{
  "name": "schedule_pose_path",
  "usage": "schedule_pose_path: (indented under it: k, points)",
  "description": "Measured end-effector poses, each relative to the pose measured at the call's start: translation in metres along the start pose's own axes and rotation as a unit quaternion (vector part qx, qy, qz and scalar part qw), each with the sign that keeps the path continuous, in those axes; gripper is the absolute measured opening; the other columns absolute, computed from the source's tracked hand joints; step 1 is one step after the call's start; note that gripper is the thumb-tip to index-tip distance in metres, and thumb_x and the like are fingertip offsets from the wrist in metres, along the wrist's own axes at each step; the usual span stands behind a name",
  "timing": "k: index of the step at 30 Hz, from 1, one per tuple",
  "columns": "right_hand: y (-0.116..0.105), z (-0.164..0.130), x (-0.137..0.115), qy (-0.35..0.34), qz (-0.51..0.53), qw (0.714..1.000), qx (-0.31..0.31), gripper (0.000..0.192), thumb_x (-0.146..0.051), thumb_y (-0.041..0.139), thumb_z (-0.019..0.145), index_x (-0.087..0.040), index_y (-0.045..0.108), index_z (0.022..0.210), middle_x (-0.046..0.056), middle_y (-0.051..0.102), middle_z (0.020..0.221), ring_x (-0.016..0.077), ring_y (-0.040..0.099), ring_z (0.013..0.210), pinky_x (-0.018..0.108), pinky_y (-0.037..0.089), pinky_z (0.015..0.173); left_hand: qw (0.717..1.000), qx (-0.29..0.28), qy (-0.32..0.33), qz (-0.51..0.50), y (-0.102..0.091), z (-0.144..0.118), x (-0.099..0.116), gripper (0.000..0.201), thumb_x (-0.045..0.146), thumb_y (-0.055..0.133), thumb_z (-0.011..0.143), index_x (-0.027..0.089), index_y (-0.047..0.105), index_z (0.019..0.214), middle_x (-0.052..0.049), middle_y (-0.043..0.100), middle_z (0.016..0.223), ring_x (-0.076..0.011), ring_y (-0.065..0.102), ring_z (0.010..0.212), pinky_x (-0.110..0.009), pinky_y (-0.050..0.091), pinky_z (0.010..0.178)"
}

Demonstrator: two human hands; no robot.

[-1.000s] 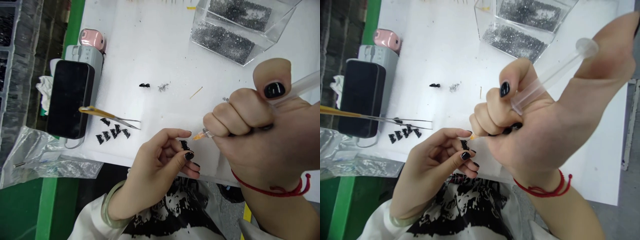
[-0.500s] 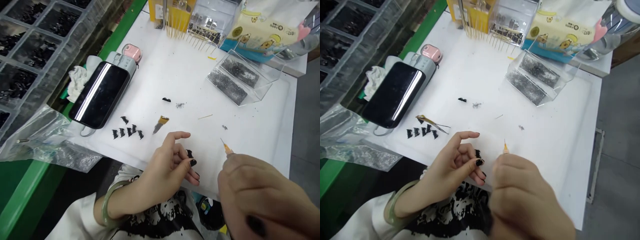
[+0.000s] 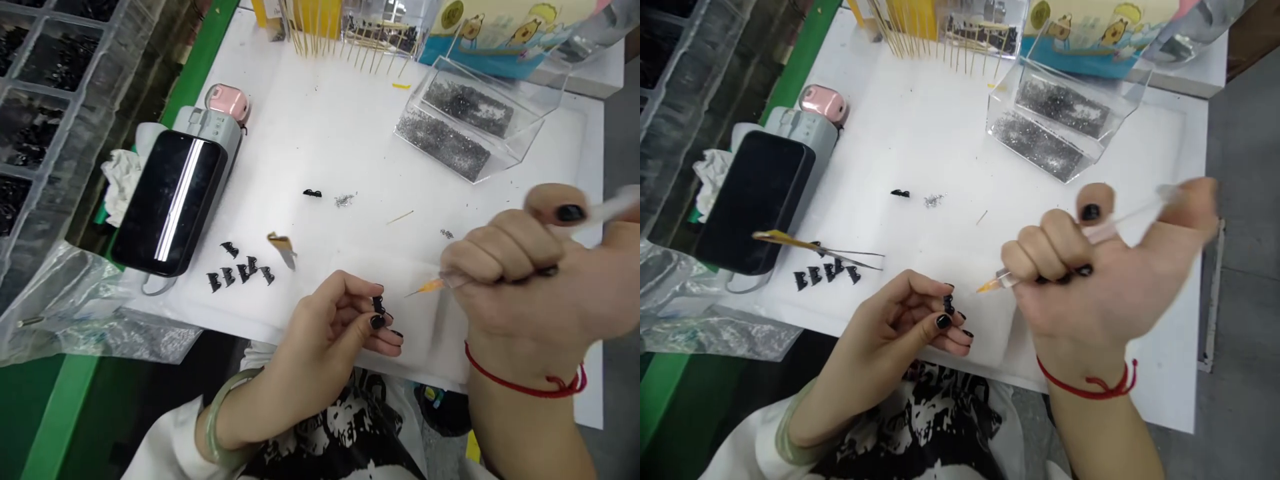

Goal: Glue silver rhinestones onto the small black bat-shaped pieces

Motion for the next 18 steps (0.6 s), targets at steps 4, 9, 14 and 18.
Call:
schedule_pose_path:
  k: [4,9,14,18]
  points:
    - [0.008,0.004,0.014,0.014,0.009,0.995,0.103,0.054,-0.061,0.06,0.097,-0.022,0.061,0.061,-0.009,0.017,0.044,0.0074,0.018,0.036,0.024,0.026,0.035,1.0,0.022,-0.008,0.008,-0.001,-0.003,0.005,0.017,0.003,0.06,0.1,0.019,0.063,0.103,0.001,0.076,0.083,-0.0159,0.084,0.074,-0.022,0.072,0.073]
    - [0.007,0.004,0.019,0.081,-0.005,0.98,0.181,0.093,-0.081,-0.007,0.1,-0.023,0.053,0.057,-0.007,0.012,0.04,0.0079,0.018,0.029,0.024,0.023,0.03,0.999,0.038,-0.02,0.0,-0.001,-0.005,0.006,0.02,0.0,0.061,0.098,0.02,0.065,0.1,0.001,0.079,0.083,-0.0166,0.085,0.075,-0.025,0.073,0.072]
    - [0.003,0.008,0.026,0.13,0.008,0.98,0.153,0.087,-0.085,-0.005,0.097,-0.026,0.047,0.062,-0.006,0.014,0.037,0.0094,0.017,0.028,0.028,0.022,0.029,0.998,0.051,-0.02,0.004,-0.001,-0.005,0.007,0.022,-0.002,0.065,0.095,0.02,0.066,0.099,0.002,0.08,0.084,-0.0185,0.085,0.075,-0.027,0.074,0.072]
    - [0.005,0.009,0.03,0.137,0.008,0.986,0.098,0.077,-0.082,0.009,0.1,-0.026,0.049,0.066,-0.007,0.016,0.039,0.0087,0.019,0.029,0.029,0.028,0.032,0.998,0.054,-0.017,0.003,-0.002,-0.006,0.006,0.023,-0.003,0.064,0.095,0.02,0.066,0.099,0.002,0.08,0.084,-0.0184,0.085,0.074,-0.026,0.074,0.07]
Point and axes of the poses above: each hand's wrist, its own z-axis towards the middle knuckle, its own y-axis out of the palm, x = y × z, the point moved 8 cm from there along z, towards the middle knuckle
